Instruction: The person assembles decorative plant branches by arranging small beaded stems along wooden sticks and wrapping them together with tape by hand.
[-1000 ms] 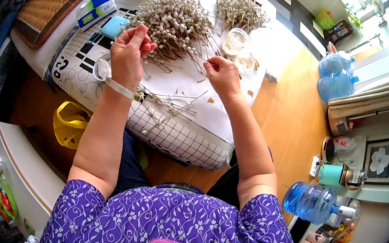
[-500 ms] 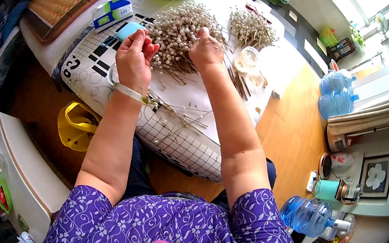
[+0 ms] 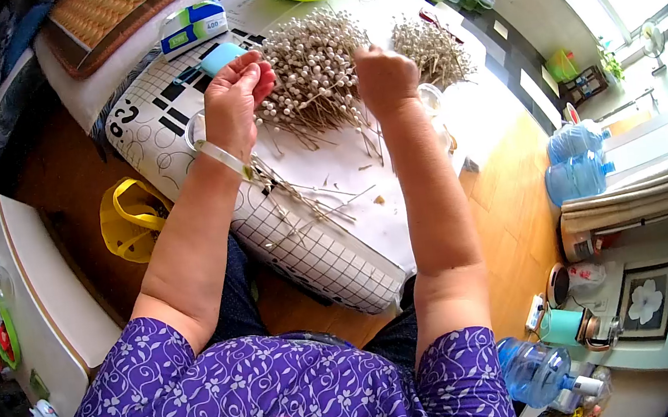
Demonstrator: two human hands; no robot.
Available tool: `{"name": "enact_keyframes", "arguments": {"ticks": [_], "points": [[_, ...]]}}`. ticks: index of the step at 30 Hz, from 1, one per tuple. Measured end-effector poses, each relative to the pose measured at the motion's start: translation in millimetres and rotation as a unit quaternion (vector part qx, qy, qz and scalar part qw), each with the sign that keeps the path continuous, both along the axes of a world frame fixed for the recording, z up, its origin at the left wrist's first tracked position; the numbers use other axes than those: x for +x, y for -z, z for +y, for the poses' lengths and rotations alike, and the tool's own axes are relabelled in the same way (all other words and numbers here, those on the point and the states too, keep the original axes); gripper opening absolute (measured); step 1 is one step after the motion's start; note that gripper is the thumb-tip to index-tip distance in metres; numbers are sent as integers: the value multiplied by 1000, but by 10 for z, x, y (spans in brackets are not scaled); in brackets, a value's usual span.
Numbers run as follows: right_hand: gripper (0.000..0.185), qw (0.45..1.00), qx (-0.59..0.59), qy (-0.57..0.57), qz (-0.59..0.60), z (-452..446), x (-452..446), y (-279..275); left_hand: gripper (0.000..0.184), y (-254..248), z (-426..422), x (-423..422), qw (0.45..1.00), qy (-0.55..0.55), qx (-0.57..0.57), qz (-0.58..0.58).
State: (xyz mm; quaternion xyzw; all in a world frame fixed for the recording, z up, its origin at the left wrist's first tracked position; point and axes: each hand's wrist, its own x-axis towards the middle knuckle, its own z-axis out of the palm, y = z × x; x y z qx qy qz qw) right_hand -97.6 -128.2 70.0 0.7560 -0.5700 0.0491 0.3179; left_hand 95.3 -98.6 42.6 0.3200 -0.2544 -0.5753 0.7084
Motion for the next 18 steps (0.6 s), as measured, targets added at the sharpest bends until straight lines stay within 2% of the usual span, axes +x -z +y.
{"name": "enact_keyframes", "arguments": {"ticks": [1, 2, 3, 5, 7, 9, 11, 12, 13, 15, 18], "points": [[6, 999, -45, -17, -16, 29, -60, -62, 9, 12, -11, -16, 999, -8, -27, -41], [7, 998, -52, -19, -22, 85, -89, -144, 19, 40, -21, -22, 996, -9, -39, -83], [8, 996, -72, -33, -35, 96, -126, -181, 19, 72, -52, -42, 996, -7, -42, -84], [8, 995, -81, -47, -47, 131, -164, -271, 20, 146, -124, -84, 976, -103, -103, -160], [8, 993, -90, -62, -54, 182, -138, -321, 24, 234, -163, -50, 965, -107, -125, -203], [8, 990, -100, -80, -64, 193, -152, -321, 26, 295, -202, -25, 912, -136, -152, -356], [8, 985, -94, -80, -121, 156, -205, -311, 26, 308, -178, 6, 818, -171, -201, -510], [7, 980, -101, -104, -136, 148, -237, -309, 23, 385, -246, -30, 752, -253, -244, -558], [7, 980, -101, -102, -135, 156, -239, -302, 23, 356, -213, -27, 753, -252, -244, -557], [6, 978, -90, -98, -160, 183, -265, -286, 22, 295, -131, -20, 760, -121, -213, -602], [11, 975, -79, -99, -185, 57, -310, -178, 15, 176, -55, -16, 745, -64, -162, -644]]}}
